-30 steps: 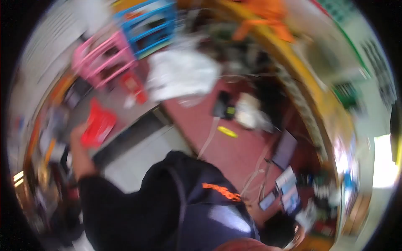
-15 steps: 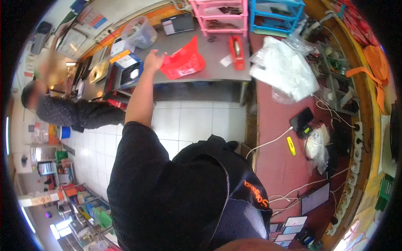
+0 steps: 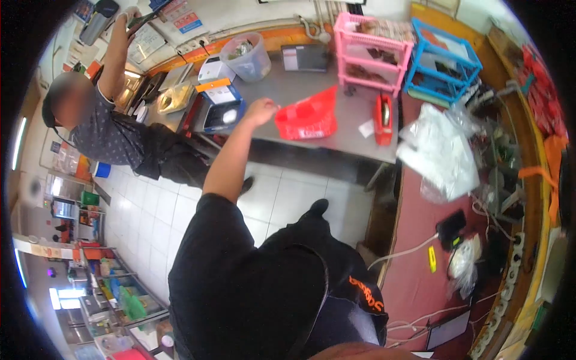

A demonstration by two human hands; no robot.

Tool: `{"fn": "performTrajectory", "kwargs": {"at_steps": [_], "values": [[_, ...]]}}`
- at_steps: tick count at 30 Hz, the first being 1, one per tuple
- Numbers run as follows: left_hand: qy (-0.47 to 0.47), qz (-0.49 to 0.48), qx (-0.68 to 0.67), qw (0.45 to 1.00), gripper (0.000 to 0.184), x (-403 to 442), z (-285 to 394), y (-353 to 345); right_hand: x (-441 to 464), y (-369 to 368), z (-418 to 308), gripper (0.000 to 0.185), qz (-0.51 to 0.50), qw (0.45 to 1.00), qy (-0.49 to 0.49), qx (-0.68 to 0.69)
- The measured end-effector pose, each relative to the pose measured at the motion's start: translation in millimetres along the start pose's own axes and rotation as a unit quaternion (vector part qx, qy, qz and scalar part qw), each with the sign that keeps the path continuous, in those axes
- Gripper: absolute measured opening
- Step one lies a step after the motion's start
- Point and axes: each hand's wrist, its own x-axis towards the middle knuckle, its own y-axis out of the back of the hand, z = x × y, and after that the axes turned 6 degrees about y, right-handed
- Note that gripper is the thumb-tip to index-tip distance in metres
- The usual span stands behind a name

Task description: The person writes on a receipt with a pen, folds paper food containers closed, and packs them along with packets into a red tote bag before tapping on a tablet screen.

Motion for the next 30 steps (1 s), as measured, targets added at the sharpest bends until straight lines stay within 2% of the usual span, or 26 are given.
{"fn": "performTrajectory", "kwargs": {"at_steps": [2, 3, 4, 5, 6, 7, 8, 9, 10, 11, 12, 13, 14, 15, 17, 19, 20, 22, 23, 25, 26, 27, 28, 29, 30], "values": [[-0.018, -0.047, 0.040, 0.998, 0.057, 21.6, -4.8, -2.4, -6.1, -40.8, -29.7, 0.050, 0.025, 0.998, 0.014, 0.050], [0.002, -0.076, 0.026, 0.997, 0.062, 21.7, -1.9, -1.3, -1.5, -66.8, -64.4, 0.049, 0.033, 0.996, 0.023, 0.075], [-0.014, -0.116, 0.021, 0.993, 0.070, 19.0, 6.1, 6.0, 7.6, -97.1, -130.5, 0.049, 0.040, 0.994, 0.030, 0.097], [-0.039, -0.129, 0.068, 0.989, 0.072, 14.0, 15.0, 14.2, 19.6, -135.9, -203.2, 0.046, -0.043, 0.980, 0.022, 0.195], [-0.038, -0.186, 0.022, 0.981, 0.071, 19.9, 15.3, 18.0, 23.9, -172.2, -267.7, 0.044, -0.145, 0.969, 0.078, 0.183], [-0.041, -0.235, 0.035, 0.970, 0.073, 31.3, 5.8, 9.5, 23.0, -217.4, -308.2, 0.039, -0.200, 0.957, 0.093, 0.186], [-0.047, -0.281, 0.048, 0.957, 0.075, 42.0, 2.2, 7.2, 22.2, -260.6, -357.0, 0.032, -0.285, 0.921, 0.196, 0.179], [-0.047, -0.294, 0.044, 0.954, 0.075, 53.1, -2.7, 7.1, 10.1, -302.2, -407.7, 0.030, -0.337, 0.887, 0.228, 0.221], [-0.080, -0.326, 0.015, 0.942, 0.072, 49.2, 6.6, 16.3, -5.6, -333.8, -458.9, 0.032, -0.435, 0.843, 0.200, 0.245], [-0.109, -0.361, -0.019, 0.926, 0.069, 44.1, 11.7, 15.4, -16.9, -366.5, -496.5, 0.034, -0.442, 0.793, 0.371, 0.195], [-0.102, -0.391, -0.029, 0.914, 0.069, 45.5, 11.2, 7.7, -33.6, -389.2, -538.1, 0.035, -0.468, 0.747, 0.446, 0.157], [-0.104, -0.361, 0.031, 0.926, 0.067, 51.4, 8.9, 3.2, -54.2, -418.3, -563.3, 0.036, -0.463, 0.700, 0.517, 0.165], [-0.110, -0.325, 0.092, 0.935, 0.065, 55.4, 4.8, -3.2, -74.4, -440.1, -589.8, 0.039, -0.508, 0.669, 0.528, 0.123], [-0.109, -0.342, 0.088, 0.929, 0.065, 53.4, -1.5, -11.5, -95.9, -464.8, -598.8, 0.042, -0.509, 0.657, 0.551, 0.081], [-0.122, -0.207, 0.141, 0.961, 0.065, 48.7, -10.9, -24.8, -122.7, -489.0, -613.1, 0.045, -0.511, 0.643, 0.570, 0.032], [-0.126, -0.216, 0.143, 0.958, 0.069, 49.2, -12.7, -29.0, -136.8, -498.2, -634.2, 0.049, -0.587, 0.550, 0.516, -0.295], [-0.129, -0.215, 0.149, 0.957, 0.072, 50.4, -13.1, -30.1, -136.6, -507.0, -629.4, 0.049, -0.591, 0.547, 0.512, -0.301], [-0.103, -0.217, 0.126, 0.962, 0.076, 56.9, -14.0, -31.3, -126.5, -520.4, -615.8, 0.047, -0.678, 0.475, 0.465, -0.315], [-0.079, -0.213, 0.108, 0.968, 0.080, 58.2, -14.0, -30.7, -120.6, -519.7, -612.2, 0.047, -0.682, 0.468, 0.463, -0.319], [-0.057, -0.213, 0.084, 0.972, 0.084, 62.5, -8.6, -22.0, -108.9, -505.9, -618.4, 0.037, -0.605, 0.639, 0.463, -0.107], [-0.042, -0.206, 0.063, 0.976, 0.089, 65.7, -6.7, -20.2, -104.6, -501.2, -619.2, 0.037, -0.606, 0.636, 0.464, -0.110], [-0.041, -0.207, 0.060, 0.976, 0.089, 68.8, -7.8, -22.9, -100.5, -495.9, -619.8, 0.033, -0.582, 0.707, 0.396, 0.071], [-0.064, -0.194, 0.061, 0.977, 0.093, 72.0, -8.6, -27.0, -95.2, -490.8, -619.4, 0.030, -0.532, 0.747, 0.311, 0.249], [-0.089, -0.182, 0.064, 0.977, 0.097, 75.5, -7.8, -30.2, -87.9, -484.4, -616.8, 0.030, -0.530, 0.749, 0.312, 0.246], [-0.094, -0.186, 0.062, 0.976, 0.097, 78.9, -1.9, -31.7, -79.6, -476.0, -612.9, 0.027, -0.533, 0.748, 0.256, 0.300]]}}
